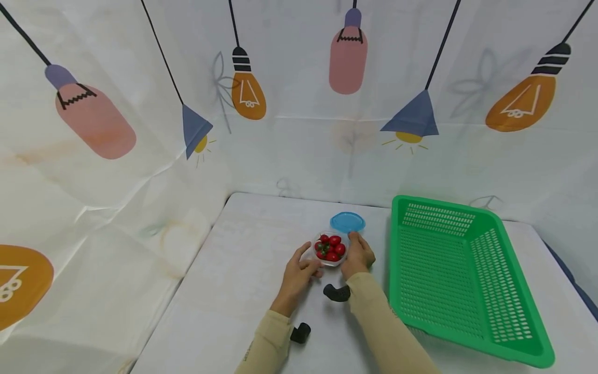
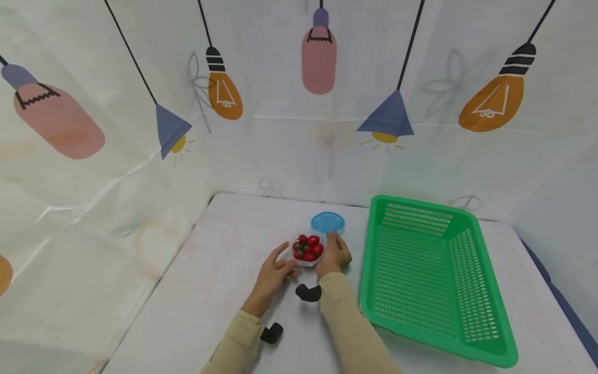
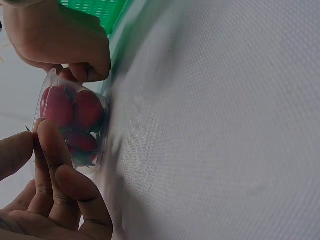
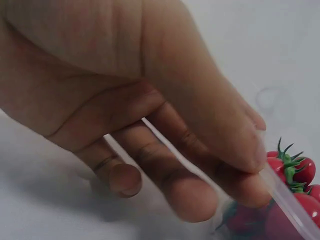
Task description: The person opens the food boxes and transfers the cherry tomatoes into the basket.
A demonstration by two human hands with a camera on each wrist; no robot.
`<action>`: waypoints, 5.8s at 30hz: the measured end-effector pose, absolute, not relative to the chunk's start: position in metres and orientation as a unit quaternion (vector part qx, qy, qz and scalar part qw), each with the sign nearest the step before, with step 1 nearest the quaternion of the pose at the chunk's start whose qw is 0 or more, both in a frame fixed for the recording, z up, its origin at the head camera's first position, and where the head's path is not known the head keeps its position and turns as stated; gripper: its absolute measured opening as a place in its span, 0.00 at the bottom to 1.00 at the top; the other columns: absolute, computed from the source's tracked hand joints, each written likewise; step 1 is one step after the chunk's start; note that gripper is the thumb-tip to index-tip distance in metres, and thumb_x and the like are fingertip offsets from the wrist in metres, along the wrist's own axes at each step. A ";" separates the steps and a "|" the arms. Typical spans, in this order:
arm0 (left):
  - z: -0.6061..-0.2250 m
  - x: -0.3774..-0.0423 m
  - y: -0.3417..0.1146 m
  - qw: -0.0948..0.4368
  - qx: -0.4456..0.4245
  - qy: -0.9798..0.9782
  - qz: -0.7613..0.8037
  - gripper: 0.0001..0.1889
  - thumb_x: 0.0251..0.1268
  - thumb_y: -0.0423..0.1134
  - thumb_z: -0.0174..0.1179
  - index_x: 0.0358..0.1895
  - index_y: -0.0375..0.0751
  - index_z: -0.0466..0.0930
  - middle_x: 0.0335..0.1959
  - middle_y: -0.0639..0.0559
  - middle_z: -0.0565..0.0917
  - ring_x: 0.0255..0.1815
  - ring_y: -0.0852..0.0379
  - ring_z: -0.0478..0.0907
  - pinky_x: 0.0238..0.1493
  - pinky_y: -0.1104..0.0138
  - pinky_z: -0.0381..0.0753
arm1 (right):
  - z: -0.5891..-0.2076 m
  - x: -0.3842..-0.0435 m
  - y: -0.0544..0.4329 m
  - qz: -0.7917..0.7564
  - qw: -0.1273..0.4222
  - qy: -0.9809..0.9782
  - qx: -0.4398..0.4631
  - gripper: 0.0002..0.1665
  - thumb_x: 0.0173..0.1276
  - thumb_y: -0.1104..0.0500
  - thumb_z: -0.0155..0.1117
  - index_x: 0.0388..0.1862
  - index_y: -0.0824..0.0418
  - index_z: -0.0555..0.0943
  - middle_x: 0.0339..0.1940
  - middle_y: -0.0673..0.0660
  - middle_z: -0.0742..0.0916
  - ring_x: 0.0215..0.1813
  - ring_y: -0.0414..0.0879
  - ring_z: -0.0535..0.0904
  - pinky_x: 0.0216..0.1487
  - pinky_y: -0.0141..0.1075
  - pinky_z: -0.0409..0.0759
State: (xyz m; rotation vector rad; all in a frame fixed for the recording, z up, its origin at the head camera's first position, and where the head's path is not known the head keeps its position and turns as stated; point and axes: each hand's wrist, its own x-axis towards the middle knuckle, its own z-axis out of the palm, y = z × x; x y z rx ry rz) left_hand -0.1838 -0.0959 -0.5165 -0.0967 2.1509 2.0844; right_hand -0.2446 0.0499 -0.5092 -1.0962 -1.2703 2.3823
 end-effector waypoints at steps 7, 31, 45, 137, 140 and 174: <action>-0.482 -0.172 -0.095 0.083 -0.027 0.717 0.692 0.31 0.74 0.33 0.59 0.76 0.37 0.62 0.45 0.33 0.87 0.39 0.42 0.86 0.39 0.61 0.76 | -0.514 -0.244 0.052 0.799 0.076 -0.463 -0.376 0.26 0.75 0.57 0.63 0.68 0.65 0.77 0.70 0.60 0.78 0.74 0.52 0.68 0.71 0.44 0.66; -0.501 -0.179 -0.096 0.081 -0.040 0.709 0.700 0.30 0.74 0.33 0.59 0.77 0.39 0.62 0.46 0.32 0.86 0.41 0.37 0.85 0.39 0.62 0.75 | -0.519 -0.237 0.054 0.748 0.124 -0.557 -0.339 0.25 0.76 0.58 0.56 0.70 0.60 0.75 0.68 0.61 0.79 0.66 0.55 0.73 0.68 0.45 0.71; -0.493 -0.176 -0.099 0.091 -0.044 0.708 0.699 0.30 0.75 0.34 0.58 0.77 0.40 0.62 0.47 0.33 0.86 0.42 0.40 0.86 0.39 0.64 0.76 | -0.496 -0.225 0.050 0.736 0.178 -0.616 -0.218 0.20 0.77 0.54 0.60 0.64 0.58 0.79 0.58 0.59 0.85 0.54 0.55 0.77 0.49 0.34 0.73; -0.524 -0.189 -0.097 0.057 -0.047 0.730 0.679 0.28 0.72 0.37 0.61 0.73 0.46 0.70 0.39 0.47 0.89 0.34 0.56 0.85 0.33 0.66 0.74 | -0.469 -0.213 0.057 0.250 0.040 -0.954 0.158 0.13 0.66 0.57 0.73 0.50 0.53 0.88 0.41 0.53 0.89 0.40 0.48 0.84 0.41 0.47 0.83; -0.524 -0.189 -0.097 0.057 -0.045 0.729 0.680 0.28 0.71 0.37 0.61 0.73 0.46 0.70 0.39 0.46 0.89 0.33 0.57 0.84 0.34 0.66 0.75 | -0.466 -0.211 0.056 0.240 0.053 -0.957 0.157 0.13 0.67 0.56 0.72 0.50 0.53 0.88 0.42 0.54 0.89 0.39 0.48 0.83 0.40 0.47 0.83; -0.477 -0.171 -0.094 0.082 -0.063 0.705 0.701 0.26 0.75 0.33 0.55 0.74 0.36 0.66 0.46 0.31 0.85 0.44 0.36 0.83 0.40 0.59 0.79 | -0.380 -0.236 0.159 0.369 0.388 -0.832 0.147 0.18 0.65 0.62 0.74 0.54 0.60 0.87 0.46 0.55 0.90 0.27 0.45 0.78 0.25 0.25 0.65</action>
